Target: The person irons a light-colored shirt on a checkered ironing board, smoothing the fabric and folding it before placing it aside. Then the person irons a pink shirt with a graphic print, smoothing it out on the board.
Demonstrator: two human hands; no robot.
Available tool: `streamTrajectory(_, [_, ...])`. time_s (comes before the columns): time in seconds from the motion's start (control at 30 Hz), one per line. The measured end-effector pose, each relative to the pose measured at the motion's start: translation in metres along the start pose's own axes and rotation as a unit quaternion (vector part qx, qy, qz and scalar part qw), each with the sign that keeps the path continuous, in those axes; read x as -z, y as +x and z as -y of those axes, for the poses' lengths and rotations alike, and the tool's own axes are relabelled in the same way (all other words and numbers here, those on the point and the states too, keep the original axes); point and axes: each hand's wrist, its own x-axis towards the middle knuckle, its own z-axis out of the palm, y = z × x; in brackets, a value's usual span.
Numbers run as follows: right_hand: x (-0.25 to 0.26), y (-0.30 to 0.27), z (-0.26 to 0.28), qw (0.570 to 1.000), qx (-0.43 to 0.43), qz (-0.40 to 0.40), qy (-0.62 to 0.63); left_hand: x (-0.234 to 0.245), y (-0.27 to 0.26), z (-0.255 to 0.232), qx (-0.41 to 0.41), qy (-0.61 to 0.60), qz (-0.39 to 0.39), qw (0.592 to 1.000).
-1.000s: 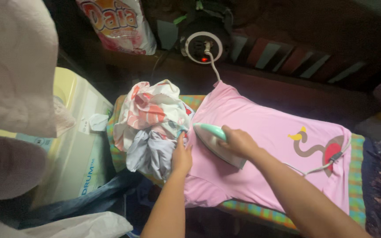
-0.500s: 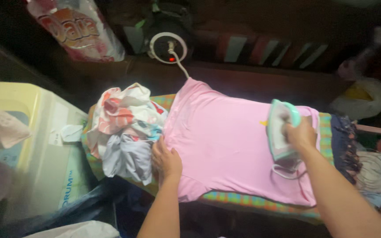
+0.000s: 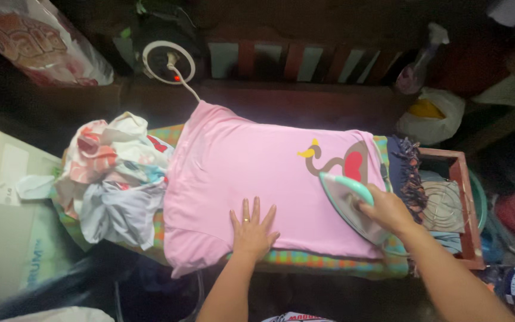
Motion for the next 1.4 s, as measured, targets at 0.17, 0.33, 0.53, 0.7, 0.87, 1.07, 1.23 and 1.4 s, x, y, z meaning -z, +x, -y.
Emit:
streamTrajectory(0.17, [-0.005,0.034,0.012,0.994,-0.049,-0.086,0.056,-0.005,-0.02,-0.001,0.002,0.003,-0.021,1.0])
streamTrajectory(0.33, [-0.01,0.03,0.059,0.995,0.038,0.022,0.094,-0.024,-0.043,0.002,0.065,0.005,-0.052,0.997])
streamTrajectory(0.53, [-0.046,-0.029,0.129,0.933,0.291,0.189,-0.097,-0.042,-0.06,0.033,0.193,-0.036,-0.133,0.971])
streamTrajectory(0.7, [-0.054,-0.039,0.188,0.922,0.348,0.149,-0.083,-0.035,-0.056,0.082,0.322,-0.075,-0.194,0.924])
streamTrajectory(0.87, [-0.062,-0.002,0.248,0.964,0.235,0.116,-0.034,0.012,-0.041,0.116,0.338,-0.11,-0.225,0.907])
streamTrajectory(1.07, [-0.069,0.016,0.299,0.958,0.251,0.139,-0.017,0.062,-0.01,0.145,0.326,-0.209,-0.198,0.901])
streamTrajectory(1.23, [-0.06,0.005,0.321,0.929,0.302,0.194,-0.088,0.063,0.032,0.195,0.348,-0.28,-0.118,0.887])
streamTrajectory(1.4, [-0.061,0.009,0.332,0.945,0.272,0.168,-0.068,0.026,0.068,0.252,0.236,-0.302,-0.174,0.907])
